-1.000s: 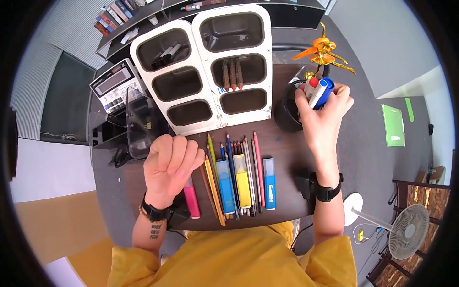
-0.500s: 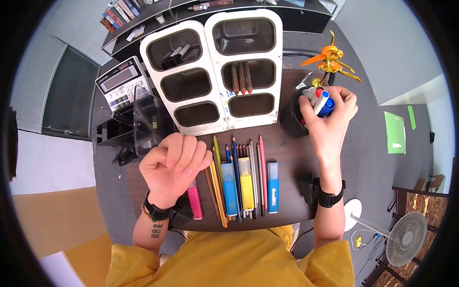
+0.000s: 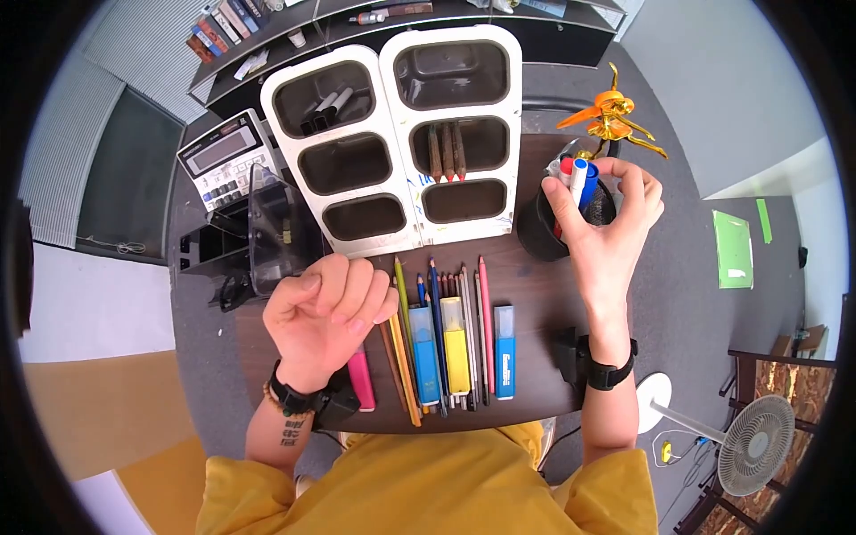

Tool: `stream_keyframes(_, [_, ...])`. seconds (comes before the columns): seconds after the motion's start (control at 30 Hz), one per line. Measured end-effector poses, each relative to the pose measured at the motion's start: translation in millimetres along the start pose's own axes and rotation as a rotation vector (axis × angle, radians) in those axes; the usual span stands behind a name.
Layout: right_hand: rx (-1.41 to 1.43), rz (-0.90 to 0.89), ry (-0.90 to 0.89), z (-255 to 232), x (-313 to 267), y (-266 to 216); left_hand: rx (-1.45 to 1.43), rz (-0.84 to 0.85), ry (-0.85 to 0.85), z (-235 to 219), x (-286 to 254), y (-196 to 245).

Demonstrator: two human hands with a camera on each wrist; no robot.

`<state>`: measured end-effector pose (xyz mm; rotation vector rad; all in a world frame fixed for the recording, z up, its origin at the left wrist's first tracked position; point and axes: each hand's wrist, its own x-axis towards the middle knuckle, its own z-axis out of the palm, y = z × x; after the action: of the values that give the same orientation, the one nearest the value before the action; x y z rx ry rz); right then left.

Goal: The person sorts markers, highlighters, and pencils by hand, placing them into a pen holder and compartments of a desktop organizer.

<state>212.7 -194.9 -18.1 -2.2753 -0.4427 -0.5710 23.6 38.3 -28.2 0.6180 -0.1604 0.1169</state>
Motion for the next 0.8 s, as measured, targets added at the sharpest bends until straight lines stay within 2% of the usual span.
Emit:
stream_keyframes(0.17, [0.023, -0.063, 0.091, -5, -2, -9, 0.013, -0.009, 0.005, -1, 0, -3])
stream_keyframes(0.27, [0.067, -0.181, 0.15, -9, -6, -17, 0.013, 0.003, -0.002, -1, -1, -4])
stream_keyframes(0.33, [0.303, -0.237, 0.179, -9, -12, -18, 0.009, -0.01, 0.0, 0, -2, -5])
stream_keyframes(0.4, [0.529, -0.216, 0.115, -13, -20, -36, 0.008, -0.014, -0.008, 2, -2, -5])
stream_keyframes(0.47, [0.712, -0.182, -0.025, -17, -29, -50, 0.007, -0.015, -0.017, 5, -3, -6])
stream_keyframes(0.53, [0.842, -0.09, -0.248, -22, -39, -67, 0.089, -0.079, 0.024, 7, -3, -7])
stream_keyframes(0.67, [0.904, 0.077, -0.71, -15, -54, -88, 0.153, -0.111, 0.071, 10, -5, -18])
stream_keyframes(0.7, [0.929, 0.071, -0.81, -8, -57, -86, 0.217, -0.139, 0.112, 10, -7, -18])
stream_keyframes(0.73, [0.97, 0.083, -0.879, -3, -58, -83, 0.221, -0.134, 0.107, 14, -8, -19])
stream_keyframes(0.8, [1.023, 0.084, -0.935, 5, -58, -77, 0.373, -0.223, 0.22, 24, -7, -18])
